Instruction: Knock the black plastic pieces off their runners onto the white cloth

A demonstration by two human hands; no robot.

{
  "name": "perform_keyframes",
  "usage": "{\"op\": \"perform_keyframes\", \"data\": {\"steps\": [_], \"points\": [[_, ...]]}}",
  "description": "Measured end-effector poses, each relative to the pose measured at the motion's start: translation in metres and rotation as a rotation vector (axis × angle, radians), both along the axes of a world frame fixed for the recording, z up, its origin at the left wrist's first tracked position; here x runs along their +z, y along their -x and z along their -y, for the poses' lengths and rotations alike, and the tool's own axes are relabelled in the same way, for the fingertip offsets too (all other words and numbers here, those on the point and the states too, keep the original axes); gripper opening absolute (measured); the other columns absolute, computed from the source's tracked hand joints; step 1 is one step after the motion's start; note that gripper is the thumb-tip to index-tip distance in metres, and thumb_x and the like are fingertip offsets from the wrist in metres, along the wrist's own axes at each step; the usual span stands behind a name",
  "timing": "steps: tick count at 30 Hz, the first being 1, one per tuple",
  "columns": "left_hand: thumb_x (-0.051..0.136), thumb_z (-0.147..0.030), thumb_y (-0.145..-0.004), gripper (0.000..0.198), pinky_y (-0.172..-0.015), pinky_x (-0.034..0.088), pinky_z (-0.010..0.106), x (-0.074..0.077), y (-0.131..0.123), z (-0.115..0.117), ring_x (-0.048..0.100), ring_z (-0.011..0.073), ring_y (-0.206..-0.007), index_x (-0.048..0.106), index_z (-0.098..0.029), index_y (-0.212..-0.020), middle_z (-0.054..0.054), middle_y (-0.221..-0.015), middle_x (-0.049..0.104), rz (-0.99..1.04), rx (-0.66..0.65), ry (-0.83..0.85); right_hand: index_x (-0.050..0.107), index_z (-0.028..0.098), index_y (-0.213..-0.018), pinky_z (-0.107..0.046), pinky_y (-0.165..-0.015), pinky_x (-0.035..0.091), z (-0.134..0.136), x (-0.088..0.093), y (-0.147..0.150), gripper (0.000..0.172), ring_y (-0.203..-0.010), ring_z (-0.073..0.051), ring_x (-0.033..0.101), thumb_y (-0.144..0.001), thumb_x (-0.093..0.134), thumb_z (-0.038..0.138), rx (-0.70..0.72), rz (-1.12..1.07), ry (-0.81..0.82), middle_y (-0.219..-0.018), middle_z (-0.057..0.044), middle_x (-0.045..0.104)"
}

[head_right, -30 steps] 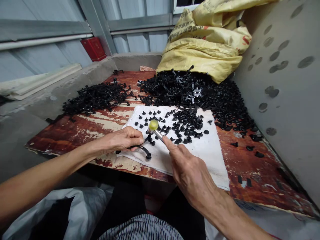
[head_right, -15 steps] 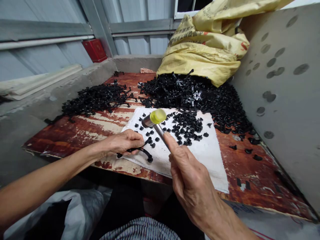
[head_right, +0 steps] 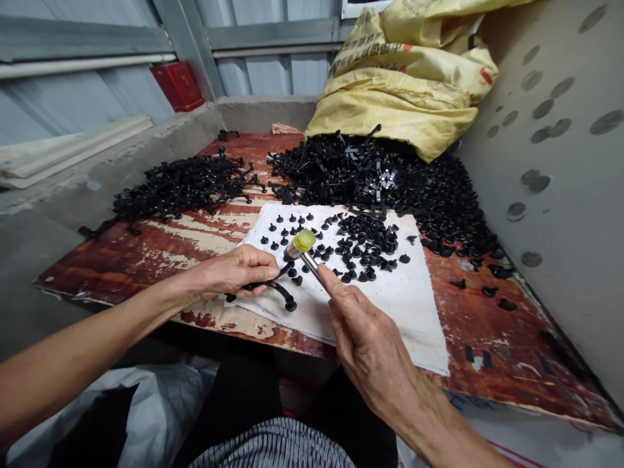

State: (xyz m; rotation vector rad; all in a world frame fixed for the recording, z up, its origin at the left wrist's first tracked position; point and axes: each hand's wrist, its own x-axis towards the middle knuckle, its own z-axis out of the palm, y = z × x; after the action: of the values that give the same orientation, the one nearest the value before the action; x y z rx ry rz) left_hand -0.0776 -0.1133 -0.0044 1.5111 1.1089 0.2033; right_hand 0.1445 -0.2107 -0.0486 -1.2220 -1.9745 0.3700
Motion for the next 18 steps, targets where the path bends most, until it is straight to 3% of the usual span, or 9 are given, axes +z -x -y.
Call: {"op": "perform_keyframes", "data": {"steps": [5,12,18], "points": [[0.054,-0.034,-0.083,0.029,-0.036,0.022,0.016,0.004,0.001,0.002,0.034,0.0031,-0.037,0.046,-0.017,-0.062,-0.005,-0.05,0.048,-0.017,-0.018,-0.073,0.048,0.023,-0.142,-0.039,-0.089,0.057,-0.001,-0.004,0.0,0.052,-0.109,-0.022,0.067,-0.092,0.043,0.009,-0.034,-0.013,-0.014,-0.122,-0.012,0.069],[0.05,-0.036,-0.086,0.03,-0.037,0.021,0.017,-0.012,0.005,0.004,0.033,0.0033,-0.037,0.048,-0.017,-0.062,-0.005,-0.05,0.048,-0.061,-0.058,-0.149,0.049,0.022,-0.142,-0.043,-0.095,0.053,-0.002,-0.008,-0.002,0.052,-0.114,-0.025,0.064,-0.092,0.044,0.012,-0.059,-0.046,0.03,-0.129,-0.011,0.066],[0.049,-0.037,-0.086,0.032,-0.037,0.02,0.017,-0.015,0.005,0.006,0.031,0.0032,-0.037,0.047,-0.017,-0.061,-0.004,-0.049,0.046,-0.087,-0.046,-0.168,0.051,0.019,-0.14,-0.043,-0.097,0.051,-0.004,-0.008,-0.003,0.049,-0.117,-0.025,0.062,-0.092,0.044,0.012,-0.052,-0.062,0.021,-0.131,-0.011,0.064]]}}
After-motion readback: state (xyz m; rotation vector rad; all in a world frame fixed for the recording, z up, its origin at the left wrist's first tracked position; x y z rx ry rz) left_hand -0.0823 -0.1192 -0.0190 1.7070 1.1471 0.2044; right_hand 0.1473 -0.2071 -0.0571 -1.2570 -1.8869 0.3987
